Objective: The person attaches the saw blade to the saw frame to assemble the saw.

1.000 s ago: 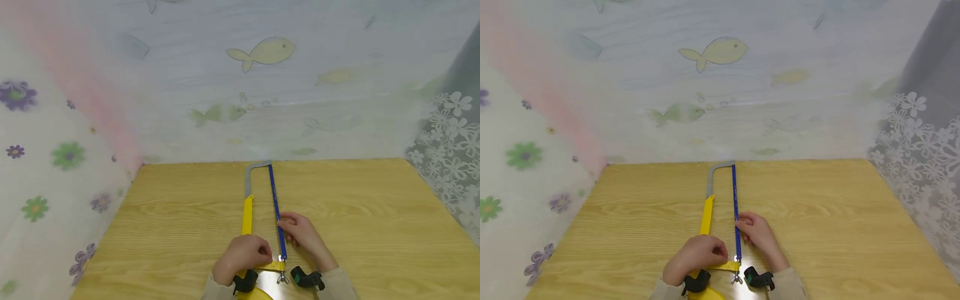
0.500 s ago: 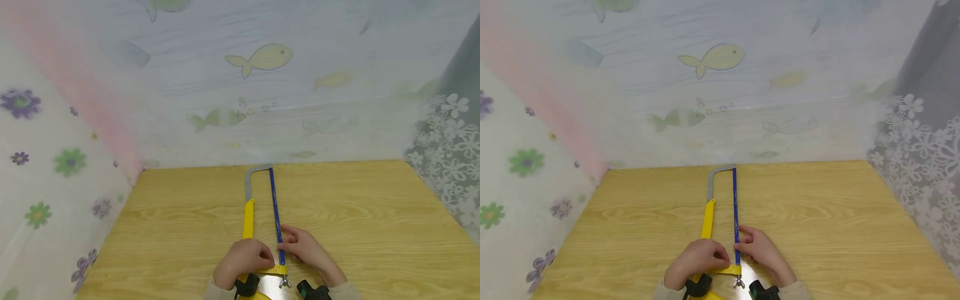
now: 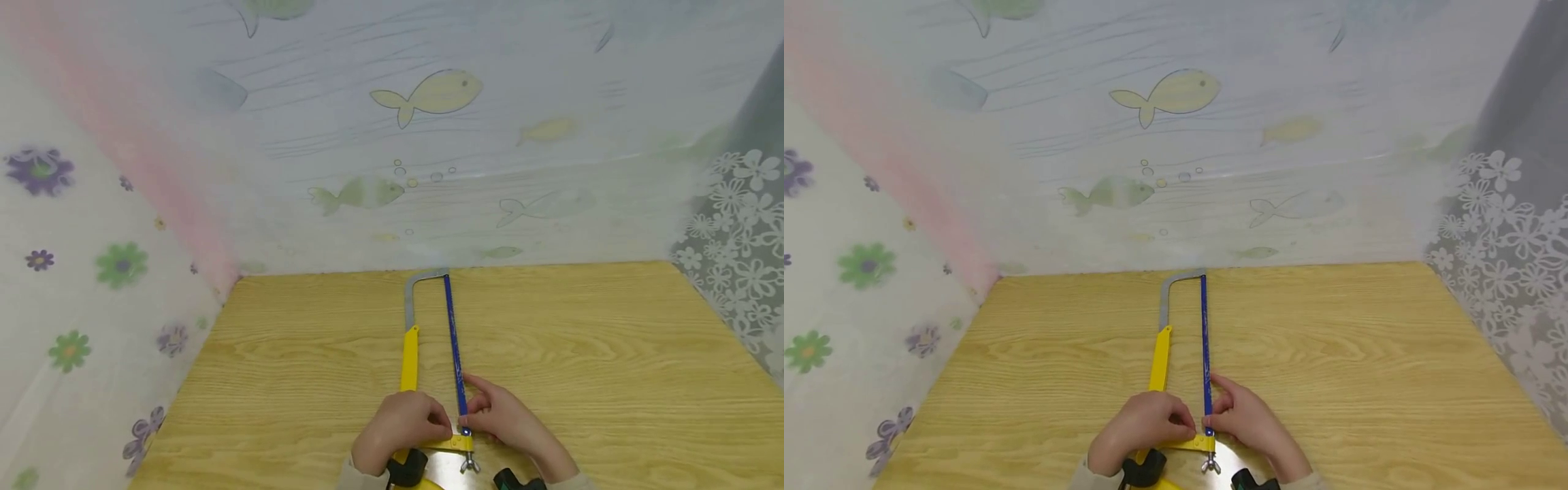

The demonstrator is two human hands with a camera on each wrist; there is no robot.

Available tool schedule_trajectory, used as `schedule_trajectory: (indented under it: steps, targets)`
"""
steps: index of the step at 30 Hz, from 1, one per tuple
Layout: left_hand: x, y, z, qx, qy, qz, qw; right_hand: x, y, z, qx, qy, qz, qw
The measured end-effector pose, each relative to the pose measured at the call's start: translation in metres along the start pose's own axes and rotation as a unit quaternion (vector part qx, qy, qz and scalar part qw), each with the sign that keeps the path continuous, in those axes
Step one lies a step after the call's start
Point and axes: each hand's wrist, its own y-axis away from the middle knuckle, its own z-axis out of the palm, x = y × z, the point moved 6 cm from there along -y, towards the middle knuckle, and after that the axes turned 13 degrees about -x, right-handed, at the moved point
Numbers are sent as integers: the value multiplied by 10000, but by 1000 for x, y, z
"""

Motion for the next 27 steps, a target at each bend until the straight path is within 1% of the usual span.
schedule_trajectory:
  steps: [4, 7, 11, 16, 22, 27]
  targets:
    - [0, 2, 1, -19, -3, -63, 10000, 1, 0, 2, -101, -97, 36, 9999]
    - [0, 2, 3, -40, 16, -57, 10000, 3, 1, 2, -189, -155, 45, 9997]
    - [1, 1, 3, -21, 12, 31, 10000, 3, 3, 0, -160, -86, -11, 9998]
    - [0, 1, 2, -14, 38, 3, 10000, 2, 2, 0, -183, -41, -87, 9998]
    - [0, 0, 0, -22, 71, 58, 10000, -1, 2, -2, -146, 76, -14, 9999]
    - [1, 0, -1, 2, -14, -25, 10000, -1, 1, -2, -192, 136, 60, 9997]
